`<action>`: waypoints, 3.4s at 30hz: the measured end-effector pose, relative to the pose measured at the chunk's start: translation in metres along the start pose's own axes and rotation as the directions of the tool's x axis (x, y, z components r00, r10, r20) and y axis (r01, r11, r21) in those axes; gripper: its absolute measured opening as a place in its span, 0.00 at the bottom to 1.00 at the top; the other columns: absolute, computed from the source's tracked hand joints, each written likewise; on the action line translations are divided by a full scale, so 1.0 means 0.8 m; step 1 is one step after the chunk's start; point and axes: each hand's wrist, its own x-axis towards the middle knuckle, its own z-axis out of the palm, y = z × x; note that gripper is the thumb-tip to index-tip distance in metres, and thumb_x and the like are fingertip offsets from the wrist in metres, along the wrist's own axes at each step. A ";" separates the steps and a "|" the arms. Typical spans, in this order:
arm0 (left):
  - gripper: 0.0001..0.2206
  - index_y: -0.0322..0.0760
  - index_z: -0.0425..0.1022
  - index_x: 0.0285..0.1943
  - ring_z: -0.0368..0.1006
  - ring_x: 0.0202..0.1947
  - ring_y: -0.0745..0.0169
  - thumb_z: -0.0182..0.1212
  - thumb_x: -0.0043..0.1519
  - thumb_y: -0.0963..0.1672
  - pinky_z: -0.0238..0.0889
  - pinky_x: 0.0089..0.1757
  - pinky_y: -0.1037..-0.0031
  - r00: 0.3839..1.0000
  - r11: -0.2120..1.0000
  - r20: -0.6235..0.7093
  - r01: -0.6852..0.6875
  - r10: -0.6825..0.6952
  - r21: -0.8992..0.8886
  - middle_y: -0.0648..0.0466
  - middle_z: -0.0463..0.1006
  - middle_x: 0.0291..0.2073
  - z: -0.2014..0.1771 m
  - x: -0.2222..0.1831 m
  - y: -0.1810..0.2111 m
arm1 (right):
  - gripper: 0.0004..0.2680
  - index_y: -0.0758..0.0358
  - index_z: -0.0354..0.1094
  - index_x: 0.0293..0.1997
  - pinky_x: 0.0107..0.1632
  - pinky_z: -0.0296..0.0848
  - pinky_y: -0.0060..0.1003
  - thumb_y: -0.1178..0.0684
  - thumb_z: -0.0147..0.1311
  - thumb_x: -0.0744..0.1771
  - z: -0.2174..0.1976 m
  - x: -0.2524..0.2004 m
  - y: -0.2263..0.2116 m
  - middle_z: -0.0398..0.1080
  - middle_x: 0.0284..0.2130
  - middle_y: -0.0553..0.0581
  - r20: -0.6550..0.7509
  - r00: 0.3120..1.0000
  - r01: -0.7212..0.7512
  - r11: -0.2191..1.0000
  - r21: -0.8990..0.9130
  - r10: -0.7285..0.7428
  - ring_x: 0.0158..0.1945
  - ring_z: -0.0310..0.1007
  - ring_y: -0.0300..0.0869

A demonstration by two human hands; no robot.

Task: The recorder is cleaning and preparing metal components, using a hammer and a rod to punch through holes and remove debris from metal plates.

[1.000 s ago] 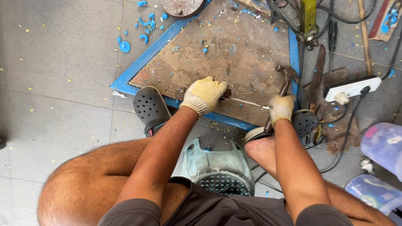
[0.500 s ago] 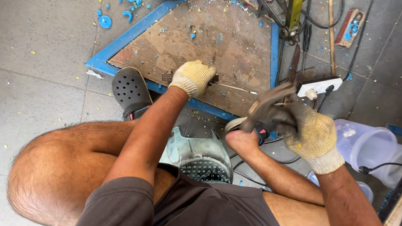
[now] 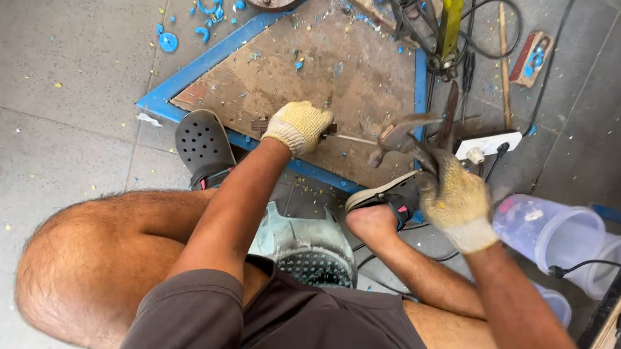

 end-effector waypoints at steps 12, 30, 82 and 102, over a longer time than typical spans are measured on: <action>0.13 0.41 0.75 0.52 0.76 0.51 0.43 0.60 0.59 0.43 0.69 0.49 0.57 0.998 1.000 0.060 -0.007 0.005 0.019 0.45 0.81 0.47 0.007 -0.015 0.009 | 0.10 0.66 0.62 0.51 0.36 0.69 0.61 0.52 0.51 0.69 0.235 -0.079 -0.046 0.71 0.30 0.76 0.109 0.790 -0.602 0.729 0.327 0.604 0.36 0.73 0.71; 0.14 0.42 0.74 0.55 0.76 0.50 0.42 0.61 0.60 0.43 0.70 0.48 0.56 0.996 0.998 0.079 0.033 -0.037 0.054 0.44 0.81 0.45 -0.003 -0.002 0.005 | 0.10 0.64 0.53 0.50 0.22 0.64 0.34 0.53 0.51 0.70 0.120 -0.008 -0.081 0.63 0.27 0.51 0.031 0.664 -0.259 0.191 0.947 0.747 0.20 0.63 0.35; 0.13 0.39 0.74 0.51 0.78 0.46 0.41 0.62 0.59 0.45 0.71 0.45 0.55 0.984 0.987 -0.073 0.163 -0.163 -0.008 0.43 0.82 0.42 -0.004 -0.004 0.014 | 0.11 0.68 0.62 0.50 0.43 0.71 0.56 0.48 0.51 0.71 0.277 0.019 -0.076 0.71 0.35 0.70 0.088 0.504 -0.738 0.374 0.562 0.859 0.39 0.73 0.62; 0.11 0.40 0.75 0.49 0.78 0.45 0.42 0.62 0.58 0.44 0.71 0.44 0.55 0.988 0.991 -0.081 0.131 -0.130 0.011 0.43 0.82 0.39 0.002 -0.002 0.006 | 0.12 0.68 0.62 0.44 0.41 0.71 0.59 0.46 0.54 0.70 0.308 0.006 -0.053 0.70 0.31 0.76 0.115 0.704 -0.684 0.625 0.376 0.701 0.37 0.72 0.72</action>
